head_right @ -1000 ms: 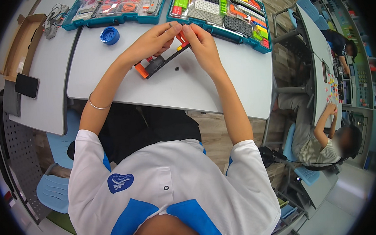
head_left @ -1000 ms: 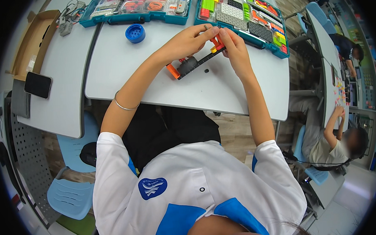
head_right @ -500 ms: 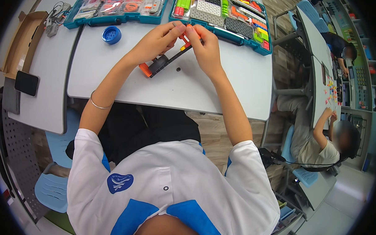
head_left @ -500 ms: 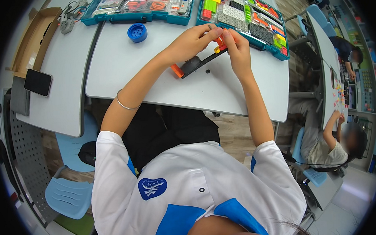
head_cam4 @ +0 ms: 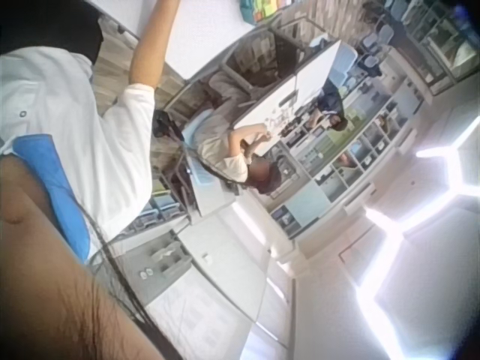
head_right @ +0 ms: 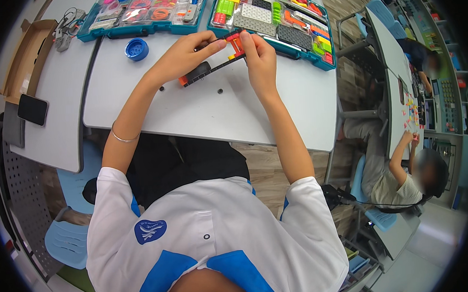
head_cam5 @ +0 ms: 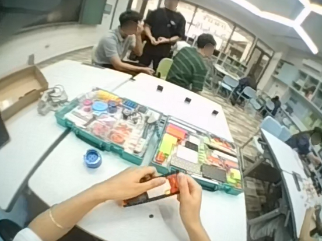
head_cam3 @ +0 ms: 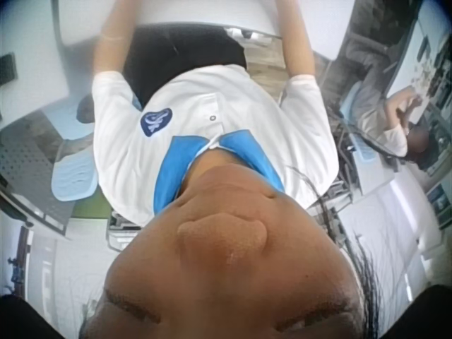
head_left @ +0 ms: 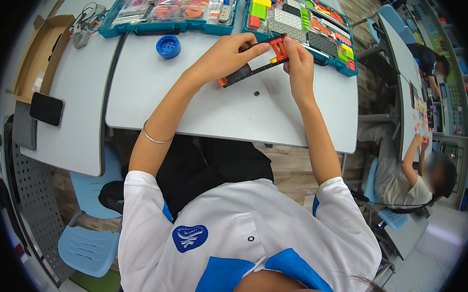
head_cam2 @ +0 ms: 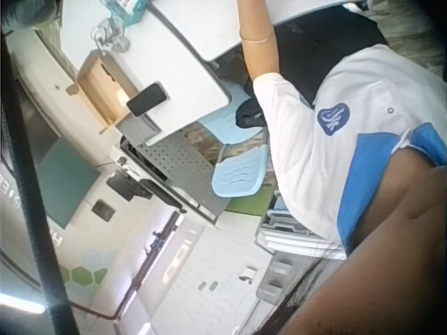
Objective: The person assembles a structure using colorful interlocking building blocks from a kit. They connect beams, plates, and connectors, then disassemble the structure into individual pieces and sort them on the table.
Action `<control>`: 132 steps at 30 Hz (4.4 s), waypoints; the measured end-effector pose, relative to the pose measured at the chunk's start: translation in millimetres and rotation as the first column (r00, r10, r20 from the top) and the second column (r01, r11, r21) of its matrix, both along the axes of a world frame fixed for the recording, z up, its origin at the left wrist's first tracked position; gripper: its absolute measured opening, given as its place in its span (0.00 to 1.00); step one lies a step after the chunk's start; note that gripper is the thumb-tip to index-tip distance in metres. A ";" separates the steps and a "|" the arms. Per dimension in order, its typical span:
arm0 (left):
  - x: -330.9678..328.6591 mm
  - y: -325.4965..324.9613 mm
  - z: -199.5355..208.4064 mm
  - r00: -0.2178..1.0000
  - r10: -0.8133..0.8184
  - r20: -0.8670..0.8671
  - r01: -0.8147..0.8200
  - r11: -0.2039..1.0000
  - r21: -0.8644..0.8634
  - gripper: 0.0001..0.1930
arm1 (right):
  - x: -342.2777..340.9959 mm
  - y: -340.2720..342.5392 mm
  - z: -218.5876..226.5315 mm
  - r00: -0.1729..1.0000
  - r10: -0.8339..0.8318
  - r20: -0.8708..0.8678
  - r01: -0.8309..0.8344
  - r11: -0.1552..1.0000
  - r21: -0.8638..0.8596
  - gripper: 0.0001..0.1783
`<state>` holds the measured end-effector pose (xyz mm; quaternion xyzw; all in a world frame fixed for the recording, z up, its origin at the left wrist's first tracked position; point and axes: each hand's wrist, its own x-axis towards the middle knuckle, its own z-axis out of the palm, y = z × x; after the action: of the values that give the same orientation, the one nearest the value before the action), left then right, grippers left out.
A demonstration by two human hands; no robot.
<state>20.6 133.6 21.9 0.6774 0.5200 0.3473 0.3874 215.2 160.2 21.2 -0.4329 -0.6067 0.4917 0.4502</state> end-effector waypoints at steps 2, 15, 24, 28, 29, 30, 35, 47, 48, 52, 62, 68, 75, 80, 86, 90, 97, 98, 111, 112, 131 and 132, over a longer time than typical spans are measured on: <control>-2.5 2.8 -1.8 0.999 -0.032 -0.019 0.032 0.999 0.001 0.22 | -0.6 -0.2 -1.1 1.000 0.010 0.016 -0.011 1.000 0.025 0.20; -3.1 0.8 -1.6 0.982 -0.082 0.171 0.088 0.996 -0.029 0.24 | -2.6 1.4 -4.4 0.993 0.005 -0.120 -0.004 1.000 0.003 0.19; -2.1 5.7 -5.5 0.837 0.225 0.499 -0.178 0.974 -0.140 0.30 | -13.6 -5.9 -12.7 0.906 0.380 -0.184 -0.416 0.877 -0.239 0.23; 3.4 7.8 -12.6 0.817 0.282 0.503 -0.274 0.957 -0.092 0.30 | -23.2 -21.5 -6.8 0.839 0.533 0.110 -0.493 0.829 -0.265 0.21; 4.5 9.3 -14.9 0.823 0.288 0.490 -0.301 0.952 -0.052 0.29 | -23.1 -20.9 -6.1 0.837 0.536 0.114 -0.490 0.825 -0.282 0.21; 4.8 10.4 -17.0 0.829 0.293 0.476 -0.327 0.945 -0.012 0.29 | -22.3 -19.8 -5.6 0.835 0.538 0.119 -0.486 0.821 -0.299 0.21; 8.3 8.1 -18.5 0.824 0.277 0.494 -0.314 0.949 -0.007 0.29 | -21.3 -21.0 -3.1 0.835 0.503 0.223 -0.432 0.850 -0.302 0.23; 11.3 6.1 -17.3 0.882 0.206 0.424 -0.242 0.970 0.034 0.28 | -5.9 0.6 -7.5 0.884 0.268 -0.382 -0.380 0.890 -0.254 0.17; 10.0 6.1 -16.7 0.883 0.208 0.420 -0.240 0.971 0.023 0.28 | -7.7 -1.0 -6.5 0.893 0.233 -0.385 -0.349 0.899 -0.266 0.17; 11.4 3.0 -11.5 0.885 0.182 0.429 -0.192 0.981 -0.020 0.29 | -12.6 -6.1 -1.0 0.890 0.220 -0.400 -0.348 0.894 -0.283 0.17; 17.1 3.7 -18.1 0.912 0.172 0.373 -0.176 0.984 -0.025 0.30 | -7.6 -1.1 -12.9 0.898 0.238 -0.370 -0.360 0.880 -0.310 0.13; 20.0 2.9 -23.0 0.911 0.200 0.361 -0.204 0.979 -0.028 0.31 | -7.0 -1.3 -14.1 0.906 0.219 -0.363 -0.337 0.891 -0.303 0.13; 13.6 4.8 -13.4 0.906 0.182 0.382 -0.198 0.980 0.002 0.30 | -13.5 -5.2 -11.1 0.941 0.273 -0.201 -0.314 0.927 -0.208 0.22; 17.0 2.8 -14.2 0.795 0.162 0.585 -0.150 0.986 -0.070 0.26 | -18.6 -15.7 -4.0 0.938 0.342 -0.057 -0.346 0.918 -0.195 0.32; 9.9 6.5 -21.4 0.976 0.174 0.130 -0.196 0.963 0.185 0.22 | -17.4 -9.9 -23.7 0.973 0.218 -0.073 -0.224 0.970 -0.092 0.27; 16.7 0.2 -20.6 0.958 0.161 0.238 -0.138 0.984 -0.109 0.23 | -20.2 -16.6 -23.5 0.979 0.204 -0.031 -0.205 0.978 -0.040 0.27; 14.9 -1.7 -21.4 0.956 0.249 0.154 -0.269 0.954 0.131 0.21 | -15.3 -17.8 1.3 0.879 0.412 0.238 -0.359 0.903 -0.238 0.34; 14.8 -1.8 -17.0 0.958 0.239 0.160 -0.256 0.962 0.098 0.21 | -14.3 -17.4 0.3 0.885 0.424 0.194 -0.377 0.895 -0.238 0.34; 2.4 5.2 -14.7 0.980 0.100 0.175 -0.115 0.990 0.077 0.18 | -18.6 -20.9 -7.8 0.881 0.473 0.010 -0.465 0.870 -0.164 0.34; 1.5 6.6 -17.2 0.978 0.089 0.189 -0.104 0.992 0.072 0.18 | -19.1 -21.2 -7.7 0.884 0.468 0.014 -0.461 0.876 -0.144 0.33; 2.0 9.8 -20.8 0.973 0.161 0.163 -0.195 0.955 0.224 0.18 | -19.1 -22.5 -12.5 0.902 0.430 0.033 -0.427 0.901 -0.069 0.30; 0.5 9.0 -16.3 0.973 0.164 0.160 -0.193 0.963 0.188 0.18 | -18.1 -20.6 -7.9 0.902 0.430 0.044 -0.425 0.900 -0.099 0.29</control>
<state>21.0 142.6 5.6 0.6368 0.5120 0.4796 0.3197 197.0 139.6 13.3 -0.3242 -0.6791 0.5903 0.2921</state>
